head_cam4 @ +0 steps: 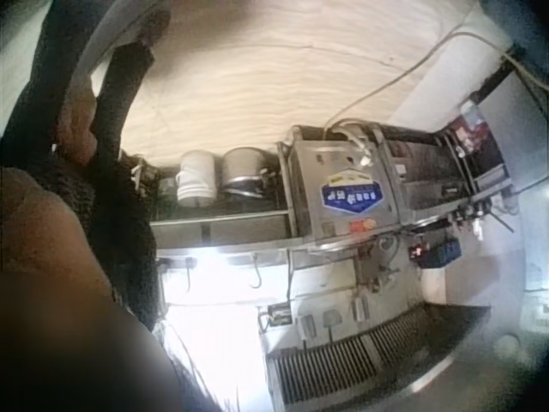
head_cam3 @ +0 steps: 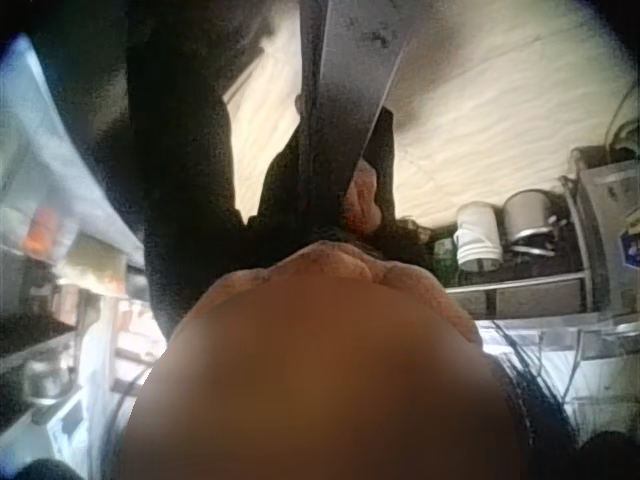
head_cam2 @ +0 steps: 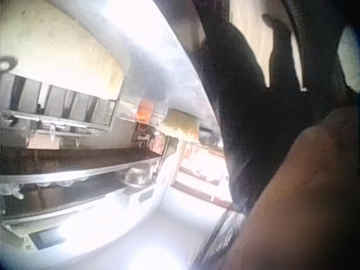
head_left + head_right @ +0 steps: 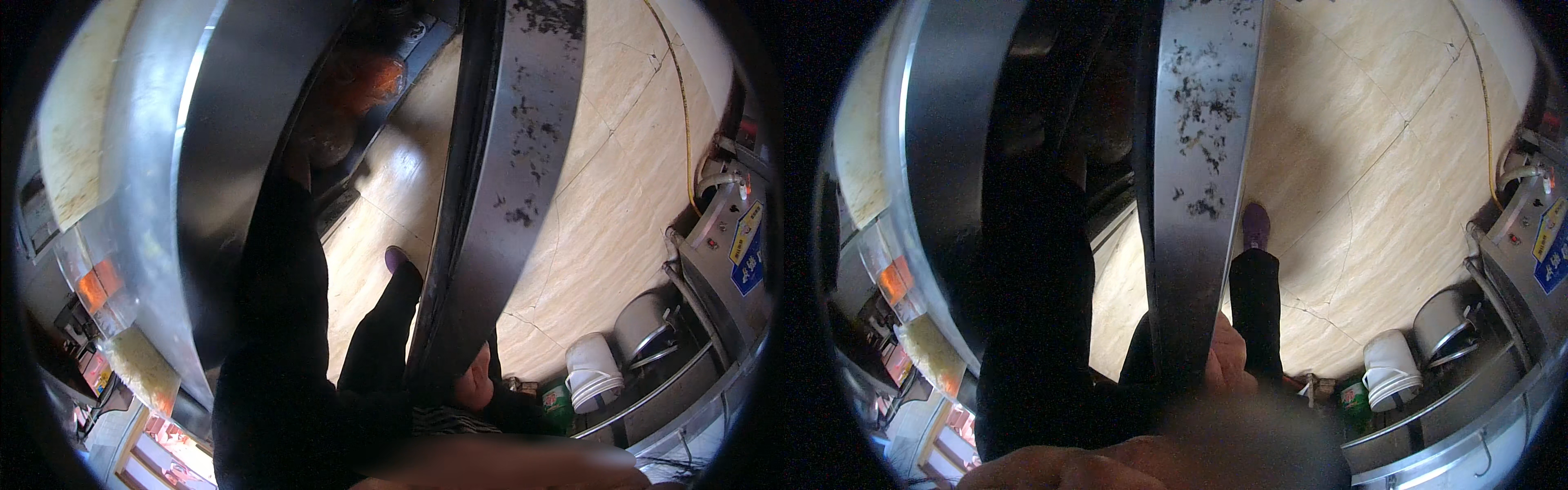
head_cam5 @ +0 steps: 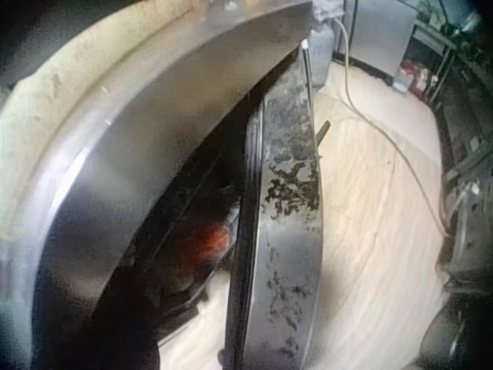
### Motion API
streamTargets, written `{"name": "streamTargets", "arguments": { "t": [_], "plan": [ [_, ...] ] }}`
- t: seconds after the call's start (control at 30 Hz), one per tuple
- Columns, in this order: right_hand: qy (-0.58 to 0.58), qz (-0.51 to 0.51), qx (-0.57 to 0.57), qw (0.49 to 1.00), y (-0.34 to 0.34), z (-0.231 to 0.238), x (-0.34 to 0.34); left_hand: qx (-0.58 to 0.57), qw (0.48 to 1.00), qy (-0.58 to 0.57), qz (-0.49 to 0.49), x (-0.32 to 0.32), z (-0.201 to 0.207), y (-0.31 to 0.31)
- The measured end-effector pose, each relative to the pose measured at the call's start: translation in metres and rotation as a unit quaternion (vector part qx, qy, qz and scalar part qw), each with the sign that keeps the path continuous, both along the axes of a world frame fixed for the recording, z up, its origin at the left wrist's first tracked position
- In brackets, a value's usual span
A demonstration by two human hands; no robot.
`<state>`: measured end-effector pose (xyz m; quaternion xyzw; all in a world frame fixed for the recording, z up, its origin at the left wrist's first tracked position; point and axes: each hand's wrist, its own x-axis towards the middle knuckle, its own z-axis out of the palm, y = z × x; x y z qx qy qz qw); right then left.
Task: The person assembles a noodle bowl by placing noodles in a container, adding shredded vegetables, and topping with sauce. They then cover the bowl with a lid and place it in a plastic bag.
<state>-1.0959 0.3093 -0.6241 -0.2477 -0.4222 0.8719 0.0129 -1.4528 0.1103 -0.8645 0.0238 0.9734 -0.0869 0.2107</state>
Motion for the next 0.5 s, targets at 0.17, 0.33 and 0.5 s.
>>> {"name": "streamTargets", "arguments": {
  "t": [0.17,0.33,0.5],
  "plan": [
    [0.037,-0.078,-0.093,0.992,-0.004,0.007,-0.009,0.114,0.990,0.021,0.083,0.031,0.022,0.013],
    [-0.017,-0.006,0.030,0.999,0.002,0.020,-0.008,0.272,0.929,0.034,0.248,0.068,0.040,0.030],
    [-0.045,-0.034,0.167,0.984,-0.002,0.018,0.005,0.417,0.779,0.031,0.468,0.116,0.060,0.046]
  ]
}}
